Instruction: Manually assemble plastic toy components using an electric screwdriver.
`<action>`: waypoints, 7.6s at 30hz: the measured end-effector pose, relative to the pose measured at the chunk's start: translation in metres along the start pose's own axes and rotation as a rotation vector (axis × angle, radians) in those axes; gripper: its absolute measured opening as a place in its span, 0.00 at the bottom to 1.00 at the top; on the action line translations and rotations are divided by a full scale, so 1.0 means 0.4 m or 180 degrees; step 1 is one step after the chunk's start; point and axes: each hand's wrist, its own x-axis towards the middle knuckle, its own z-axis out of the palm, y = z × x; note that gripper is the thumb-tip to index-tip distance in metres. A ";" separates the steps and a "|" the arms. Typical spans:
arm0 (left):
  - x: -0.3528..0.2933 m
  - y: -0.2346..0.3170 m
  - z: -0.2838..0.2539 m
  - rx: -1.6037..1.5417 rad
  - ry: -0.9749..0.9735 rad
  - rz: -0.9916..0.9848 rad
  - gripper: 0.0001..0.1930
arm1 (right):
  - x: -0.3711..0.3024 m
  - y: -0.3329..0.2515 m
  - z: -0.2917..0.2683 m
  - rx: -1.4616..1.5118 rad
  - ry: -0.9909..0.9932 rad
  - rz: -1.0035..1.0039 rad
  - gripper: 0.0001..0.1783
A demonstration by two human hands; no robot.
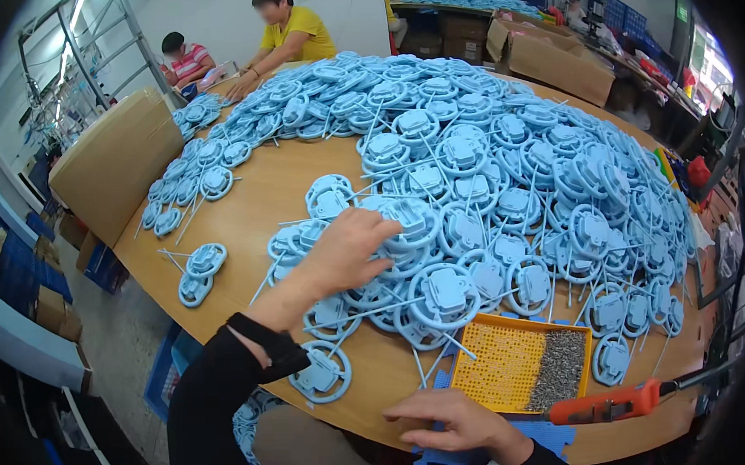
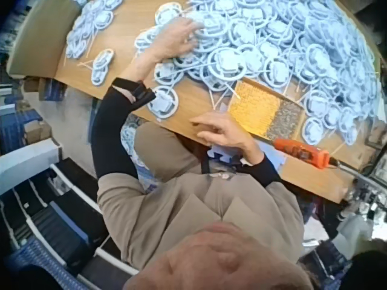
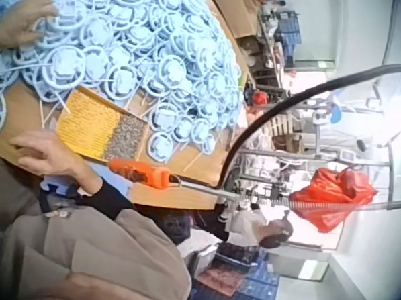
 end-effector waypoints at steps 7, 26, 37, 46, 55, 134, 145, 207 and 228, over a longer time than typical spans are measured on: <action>-0.240 -0.214 -0.031 0.0582 -0.0560 -0.1409 0.26 | 0.010 0.008 0.029 -0.0190 -0.0187 0.0046 0.20; -0.488 -0.285 -0.412 0.1383 0.1005 -0.3088 0.24 | 0.012 -0.012 0.039 -0.0246 -0.0301 0.0069 0.21; -0.559 -0.499 -0.307 0.1129 0.1241 -0.4093 0.38 | 0.234 -0.168 -0.020 -0.2166 0.0664 -0.0118 0.25; -0.589 -0.374 -0.162 0.0435 -0.0315 -0.4656 0.43 | 0.440 0.120 -0.253 -0.3425 0.0918 0.1060 0.38; -0.645 -0.232 -0.117 0.1628 0.0593 -0.3876 0.38 | 0.552 -0.044 -0.222 -0.3625 0.1104 0.1183 0.36; -0.053 0.282 0.107 0.0320 -0.0283 -0.1631 0.32 | -0.199 -0.126 -0.208 0.1359 0.1963 0.0260 0.31; -0.335 0.674 0.025 -0.1314 -0.0469 -0.0954 0.35 | -0.185 -0.084 -0.176 0.0562 0.2400 0.0143 0.14; -0.364 0.795 0.158 -0.0835 0.0105 -0.1461 0.30 | -0.284 -0.111 0.000 0.1616 0.1747 -0.0721 0.25; -0.362 0.781 0.155 -0.0732 -0.0051 -0.1303 0.32 | -0.286 -0.064 0.025 0.0669 0.1797 -0.0361 0.29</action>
